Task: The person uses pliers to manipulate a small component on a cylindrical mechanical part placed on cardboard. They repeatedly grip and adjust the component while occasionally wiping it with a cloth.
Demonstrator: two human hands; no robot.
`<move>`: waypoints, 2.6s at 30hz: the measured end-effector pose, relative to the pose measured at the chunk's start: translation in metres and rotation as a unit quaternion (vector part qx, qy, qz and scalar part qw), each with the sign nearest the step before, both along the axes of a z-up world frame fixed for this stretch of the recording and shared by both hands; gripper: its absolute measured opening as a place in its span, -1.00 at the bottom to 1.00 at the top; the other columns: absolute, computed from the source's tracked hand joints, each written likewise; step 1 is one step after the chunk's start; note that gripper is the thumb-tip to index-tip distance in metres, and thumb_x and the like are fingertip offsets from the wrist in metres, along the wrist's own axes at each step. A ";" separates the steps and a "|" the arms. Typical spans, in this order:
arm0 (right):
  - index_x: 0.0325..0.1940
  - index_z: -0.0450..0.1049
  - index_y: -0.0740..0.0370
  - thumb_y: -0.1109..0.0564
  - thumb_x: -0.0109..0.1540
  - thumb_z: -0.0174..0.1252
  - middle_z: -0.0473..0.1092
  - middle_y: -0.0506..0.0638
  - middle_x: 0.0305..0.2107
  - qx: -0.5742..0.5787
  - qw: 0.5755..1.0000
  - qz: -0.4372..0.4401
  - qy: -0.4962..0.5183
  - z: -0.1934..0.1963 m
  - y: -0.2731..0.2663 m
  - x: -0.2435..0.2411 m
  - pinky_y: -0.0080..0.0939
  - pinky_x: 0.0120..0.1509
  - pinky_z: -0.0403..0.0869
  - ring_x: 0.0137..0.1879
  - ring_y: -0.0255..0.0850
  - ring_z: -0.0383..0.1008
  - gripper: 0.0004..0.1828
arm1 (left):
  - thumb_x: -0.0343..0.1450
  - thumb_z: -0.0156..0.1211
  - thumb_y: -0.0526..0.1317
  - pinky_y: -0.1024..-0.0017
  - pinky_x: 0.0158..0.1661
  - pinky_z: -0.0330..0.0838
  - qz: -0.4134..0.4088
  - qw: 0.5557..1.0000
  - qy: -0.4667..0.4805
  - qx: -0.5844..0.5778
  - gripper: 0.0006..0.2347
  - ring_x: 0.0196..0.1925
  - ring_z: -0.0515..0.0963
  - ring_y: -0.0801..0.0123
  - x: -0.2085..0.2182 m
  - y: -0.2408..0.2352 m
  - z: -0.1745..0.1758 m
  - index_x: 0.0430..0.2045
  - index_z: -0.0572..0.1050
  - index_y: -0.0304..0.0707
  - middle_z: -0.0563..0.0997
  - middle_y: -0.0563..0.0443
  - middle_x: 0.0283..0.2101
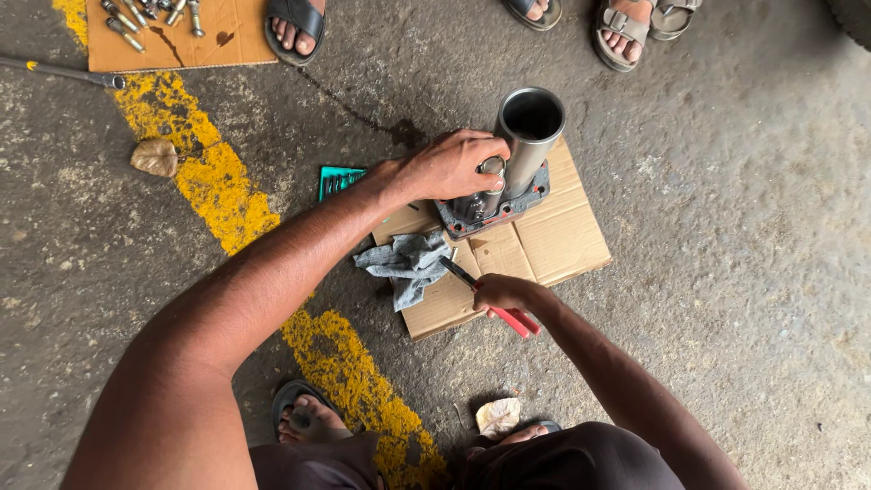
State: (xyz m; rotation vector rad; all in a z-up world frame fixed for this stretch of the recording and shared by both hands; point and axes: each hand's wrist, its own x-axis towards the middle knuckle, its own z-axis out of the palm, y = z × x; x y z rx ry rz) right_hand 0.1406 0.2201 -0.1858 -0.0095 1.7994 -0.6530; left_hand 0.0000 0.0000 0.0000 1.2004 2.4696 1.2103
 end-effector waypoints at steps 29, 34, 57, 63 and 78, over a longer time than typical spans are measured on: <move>0.11 0.37 0.34 0.21 0.23 0.16 0.41 0.30 -0.11 0.153 0.897 0.085 0.406 0.004 0.053 0.035 0.21 0.01 0.54 -0.01 0.10 0.46 -0.63 | 0.31 0.34 -0.35 0.13 -0.04 0.55 -0.049 0.996 0.035 -0.068 -0.74 -0.04 0.67 0.06 -0.003 0.003 0.026 -0.16 0.48 -0.27 0.65 -0.11 -0.12; 0.11 0.35 0.33 0.07 0.20 0.28 0.36 0.28 0.00 0.160 0.891 0.105 0.413 0.026 0.045 0.035 0.26 0.12 0.50 0.12 0.14 0.41 -0.52 | 0.31 0.38 -0.33 0.13 -0.06 0.56 -0.047 0.995 0.062 -0.069 -0.71 -0.06 0.68 0.02 -0.008 -0.006 0.033 -0.14 0.48 -0.30 0.65 -0.13 -0.10; 0.09 0.47 0.37 0.04 0.32 0.13 0.58 0.13 -0.18 -0.155 0.870 -0.337 0.325 0.216 -0.013 -0.076 -0.17 -0.27 0.66 -0.15 -0.18 0.66 -0.62 | 0.39 0.24 -0.34 0.19 0.00 0.54 -0.019 1.000 0.022 0.007 -0.75 0.03 0.64 0.11 0.006 -0.006 0.009 -0.06 0.47 -0.25 0.63 -0.09 -0.04; 0.12 0.48 0.32 0.08 0.32 0.09 0.56 0.06 -0.14 -0.168 0.895 -0.293 0.292 0.223 -0.002 -0.087 -0.20 -0.21 0.66 -0.13 -0.22 0.66 -0.65 | 0.40 0.29 -0.32 0.21 -0.08 0.54 -0.019 0.998 0.062 0.023 -0.77 -0.05 0.64 0.14 0.012 -0.007 0.014 -0.09 0.49 -0.25 0.63 -0.03 -0.15; 0.09 0.47 0.32 0.14 0.33 0.09 0.54 0.05 -0.12 -0.213 0.890 -0.325 0.236 0.214 0.002 -0.095 -0.19 -0.15 0.69 -0.16 -0.24 0.63 -0.71 | 0.40 0.33 -0.29 0.30 -0.21 0.60 -0.052 0.978 0.204 -0.012 -0.81 -0.16 0.65 0.21 0.006 -0.002 0.005 -0.19 0.47 -0.24 0.54 -0.01 -0.25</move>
